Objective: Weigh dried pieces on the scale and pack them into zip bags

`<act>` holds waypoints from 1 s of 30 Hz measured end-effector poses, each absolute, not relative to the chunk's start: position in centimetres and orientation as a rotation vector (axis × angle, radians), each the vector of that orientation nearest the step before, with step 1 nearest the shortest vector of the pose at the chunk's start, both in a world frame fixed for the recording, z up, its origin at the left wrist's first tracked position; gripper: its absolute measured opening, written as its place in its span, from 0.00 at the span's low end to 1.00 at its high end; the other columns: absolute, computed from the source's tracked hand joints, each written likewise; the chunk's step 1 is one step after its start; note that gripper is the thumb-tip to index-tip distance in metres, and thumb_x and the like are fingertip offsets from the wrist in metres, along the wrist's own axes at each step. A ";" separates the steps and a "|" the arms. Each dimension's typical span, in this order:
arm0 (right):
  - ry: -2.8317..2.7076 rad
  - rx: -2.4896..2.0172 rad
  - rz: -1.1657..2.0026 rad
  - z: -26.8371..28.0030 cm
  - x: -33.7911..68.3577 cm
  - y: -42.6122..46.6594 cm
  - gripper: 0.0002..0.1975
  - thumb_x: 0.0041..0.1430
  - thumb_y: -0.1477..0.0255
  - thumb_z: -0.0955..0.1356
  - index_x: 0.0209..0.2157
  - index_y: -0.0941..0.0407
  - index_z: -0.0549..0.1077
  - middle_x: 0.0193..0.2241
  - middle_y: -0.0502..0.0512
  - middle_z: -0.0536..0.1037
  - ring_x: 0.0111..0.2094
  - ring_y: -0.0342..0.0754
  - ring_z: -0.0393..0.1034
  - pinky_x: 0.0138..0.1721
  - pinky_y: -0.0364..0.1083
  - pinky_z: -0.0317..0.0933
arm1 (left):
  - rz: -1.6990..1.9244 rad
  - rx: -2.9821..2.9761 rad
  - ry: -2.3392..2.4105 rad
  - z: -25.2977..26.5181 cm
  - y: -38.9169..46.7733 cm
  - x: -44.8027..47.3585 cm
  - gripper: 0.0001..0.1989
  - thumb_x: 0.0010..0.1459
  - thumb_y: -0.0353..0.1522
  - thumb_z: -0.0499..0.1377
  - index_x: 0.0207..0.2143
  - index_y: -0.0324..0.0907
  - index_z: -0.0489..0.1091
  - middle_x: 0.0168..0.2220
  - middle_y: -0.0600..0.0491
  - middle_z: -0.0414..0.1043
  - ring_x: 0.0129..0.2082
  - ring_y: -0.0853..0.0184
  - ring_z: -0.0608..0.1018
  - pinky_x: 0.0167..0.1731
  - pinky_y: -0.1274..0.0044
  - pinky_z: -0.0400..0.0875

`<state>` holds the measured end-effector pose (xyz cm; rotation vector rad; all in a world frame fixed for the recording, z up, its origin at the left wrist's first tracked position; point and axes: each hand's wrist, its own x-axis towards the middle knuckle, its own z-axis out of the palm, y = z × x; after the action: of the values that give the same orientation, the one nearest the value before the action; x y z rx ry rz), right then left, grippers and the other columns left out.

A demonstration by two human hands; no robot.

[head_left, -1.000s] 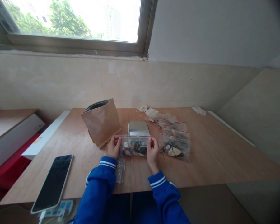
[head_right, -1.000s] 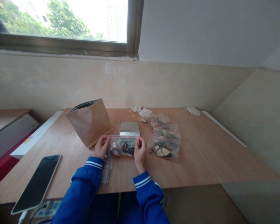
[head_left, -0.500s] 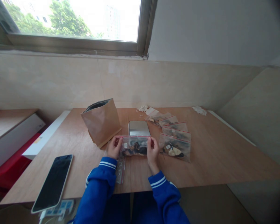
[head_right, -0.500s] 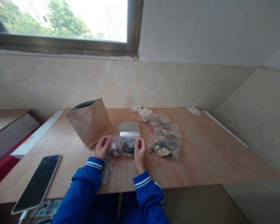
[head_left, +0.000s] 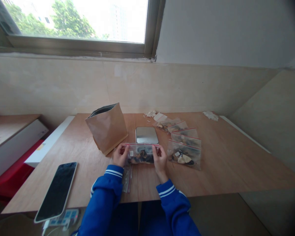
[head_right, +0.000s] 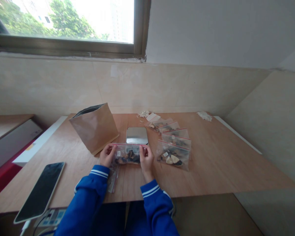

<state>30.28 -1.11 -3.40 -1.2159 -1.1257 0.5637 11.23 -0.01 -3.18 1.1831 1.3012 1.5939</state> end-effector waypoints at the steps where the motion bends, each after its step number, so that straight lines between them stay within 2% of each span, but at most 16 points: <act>1: -1.127 -1.216 0.567 -3.3 30.3 -1.1 0.16 0.60 0.58 0.67 0.33 0.59 0.73 0.25 0.50 0.72 0.26 0.44 0.64 0.28 0.42 0.60 | 1.601 1.181 1.306 -3.3 -0.1 11.2 0.19 0.50 0.48 0.64 0.31 0.41 0.72 0.29 0.52 0.77 0.29 0.66 0.78 0.29 0.77 0.72; 10: -1.126 -1.210 0.608 -2.9 30.3 -1.3 0.18 0.59 0.57 0.68 0.32 0.59 0.74 0.24 0.50 0.70 0.25 0.44 0.63 0.27 0.42 0.60 | 1.620 1.164 1.324 -3.7 -0.2 11.1 0.19 0.51 0.48 0.63 0.31 0.41 0.71 0.29 0.51 0.78 0.28 0.66 0.79 0.29 0.77 0.72; 16: -1.165 -1.205 0.594 -3.5 30.5 -1.3 0.18 0.62 0.57 0.65 0.37 0.59 0.77 0.29 0.54 0.76 0.28 0.46 0.68 0.30 0.43 0.62 | 1.620 1.159 1.302 -2.8 -0.4 11.2 0.21 0.50 0.50 0.63 0.31 0.41 0.70 0.28 0.52 0.77 0.29 0.66 0.78 0.32 0.76 0.72; 25: -1.396 -1.122 0.269 -3.2 30.3 -2.2 0.11 0.65 0.67 0.63 0.37 0.56 0.75 0.32 0.57 0.80 0.33 0.49 0.75 0.35 0.46 0.69 | 1.537 1.260 1.220 -1.4 -1.0 11.1 0.17 0.47 0.45 0.66 0.28 0.40 0.73 0.24 0.54 0.72 0.25 0.68 0.73 0.26 0.78 0.68; 30: -1.645 -1.059 0.164 -3.6 30.2 -3.8 0.10 0.64 0.70 0.62 0.39 0.54 0.76 0.31 0.57 0.81 0.30 0.49 0.76 0.31 0.46 0.71 | 1.564 1.300 1.134 -1.6 -1.5 10.7 0.19 0.48 0.48 0.64 0.27 0.40 0.72 0.26 0.51 0.72 0.26 0.66 0.74 0.26 0.77 0.68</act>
<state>30.21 -3.77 -3.56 -1.0594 -1.6446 0.1636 10.71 -1.47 -1.59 1.3005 1.1342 1.5641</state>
